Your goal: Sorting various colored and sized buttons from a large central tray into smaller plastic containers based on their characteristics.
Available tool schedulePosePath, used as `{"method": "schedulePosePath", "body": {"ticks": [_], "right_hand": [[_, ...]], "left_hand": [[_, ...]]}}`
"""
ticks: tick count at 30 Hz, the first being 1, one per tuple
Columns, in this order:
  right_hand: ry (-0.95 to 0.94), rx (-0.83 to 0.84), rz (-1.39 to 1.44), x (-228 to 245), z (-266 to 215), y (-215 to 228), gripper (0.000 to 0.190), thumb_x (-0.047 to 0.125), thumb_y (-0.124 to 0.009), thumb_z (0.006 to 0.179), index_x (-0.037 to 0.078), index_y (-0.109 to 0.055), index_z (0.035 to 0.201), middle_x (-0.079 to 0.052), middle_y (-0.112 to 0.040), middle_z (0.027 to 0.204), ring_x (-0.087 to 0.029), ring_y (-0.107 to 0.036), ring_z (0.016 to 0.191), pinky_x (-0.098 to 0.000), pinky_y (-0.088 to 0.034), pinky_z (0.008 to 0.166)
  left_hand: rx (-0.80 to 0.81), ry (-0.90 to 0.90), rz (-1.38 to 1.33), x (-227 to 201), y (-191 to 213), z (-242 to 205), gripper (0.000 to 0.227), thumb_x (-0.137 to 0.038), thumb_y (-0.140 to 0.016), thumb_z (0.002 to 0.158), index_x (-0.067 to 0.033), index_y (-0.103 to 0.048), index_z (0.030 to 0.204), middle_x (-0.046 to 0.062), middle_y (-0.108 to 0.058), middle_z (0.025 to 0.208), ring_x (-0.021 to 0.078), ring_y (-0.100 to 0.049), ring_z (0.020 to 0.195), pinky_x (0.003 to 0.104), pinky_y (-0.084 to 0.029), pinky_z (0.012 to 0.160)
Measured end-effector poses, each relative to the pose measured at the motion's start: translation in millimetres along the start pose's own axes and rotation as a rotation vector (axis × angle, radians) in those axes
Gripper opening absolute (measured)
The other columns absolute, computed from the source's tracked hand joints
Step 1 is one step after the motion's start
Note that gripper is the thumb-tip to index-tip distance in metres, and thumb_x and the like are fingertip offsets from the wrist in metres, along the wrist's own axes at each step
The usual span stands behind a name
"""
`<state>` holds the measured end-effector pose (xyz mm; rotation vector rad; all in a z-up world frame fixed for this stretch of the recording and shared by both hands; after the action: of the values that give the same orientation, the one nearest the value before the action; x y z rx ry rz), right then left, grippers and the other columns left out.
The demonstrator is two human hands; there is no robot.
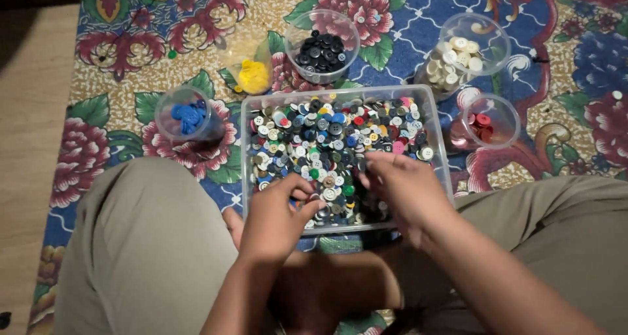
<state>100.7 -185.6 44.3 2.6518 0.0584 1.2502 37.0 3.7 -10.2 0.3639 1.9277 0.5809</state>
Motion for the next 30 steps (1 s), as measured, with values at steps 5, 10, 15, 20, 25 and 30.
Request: {"method": "schedulePosePath", "body": {"ticks": [5,10,15,20,25,30], "right_hand": [[-0.084,0.102,0.180,37,28,-32,0.024,0.013,-0.061,0.093,0.003,-0.071,0.113,-0.003,-0.063,0.090,-0.013,-0.065,0.079,-0.0211,-0.051,0.073],[0.099,0.087,0.383,99,21,-53,0.007,0.003,-0.067,0.081,0.001,-0.070,0.087,-0.001,-0.059,0.073,-0.008,-0.066,0.070,-0.0161,-0.054,0.070],[0.480,0.014,-0.211,86,45,-30,0.034,0.023,-0.065,0.098,0.013,-0.068,0.131,-0.011,-0.073,0.113,-0.018,-0.077,0.102,-0.0287,-0.066,0.084],[0.578,-0.010,-0.422,13,27,6,0.023,0.014,-0.066,0.094,0.015,-0.079,0.113,-0.012,-0.078,0.098,-0.024,-0.072,0.094,-0.0384,-0.055,0.085],[0.422,0.229,-0.706,-16,-7,1,0.031,0.011,-0.060,0.089,0.024,-0.085,0.102,-0.004,-0.085,0.087,-0.030,-0.078,0.100,-0.0447,-0.058,0.091],[0.541,0.286,-0.942,-5,-16,-7,0.036,0.006,-0.057,0.091,0.019,-0.081,0.115,-0.010,-0.081,0.108,-0.040,-0.071,0.109,-0.0522,-0.055,0.093]], "left_hand": [[0.057,0.010,-0.018,2,-2,2,0.018,-0.020,-0.083,0.079,-0.0217,-0.078,0.096,0.004,-0.080,0.092,0.0270,-0.077,0.078,0.035,-0.061,0.069],[0.096,0.009,-0.013,1,1,-2,0.017,-0.022,-0.080,0.084,-0.0227,-0.077,0.101,0.003,-0.080,0.093,0.0264,-0.078,0.084,0.034,-0.062,0.071],[0.115,0.031,0.007,1,0,1,0.017,-0.026,-0.078,0.085,-0.0245,-0.077,0.103,0.003,-0.081,0.096,0.0270,-0.079,0.089,0.038,-0.063,0.074],[0.114,0.067,0.003,-4,7,0,0.019,-0.026,-0.070,0.091,-0.0237,-0.077,0.108,0.005,-0.082,0.097,0.0290,-0.079,0.089,0.039,-0.063,0.077],[0.021,0.095,-0.009,-4,15,-3,0.027,-0.019,-0.057,0.097,-0.0236,-0.077,0.114,0.004,-0.083,0.097,0.0315,-0.079,0.090,0.044,-0.061,0.082],[-0.139,0.170,-0.095,-20,40,-17,0.041,-0.009,-0.053,0.097,-0.0152,-0.066,0.136,0.017,-0.079,0.112,0.0300,-0.080,0.093,0.045,-0.061,0.085]]}}
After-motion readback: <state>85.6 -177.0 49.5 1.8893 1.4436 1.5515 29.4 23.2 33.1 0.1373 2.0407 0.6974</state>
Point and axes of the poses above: each hand's wrist, its own z-axis towards the middle knuckle, its own y-axis out of the back of the hand, x = y × z, the point moved 5 cm from there along z, towards the middle knuckle
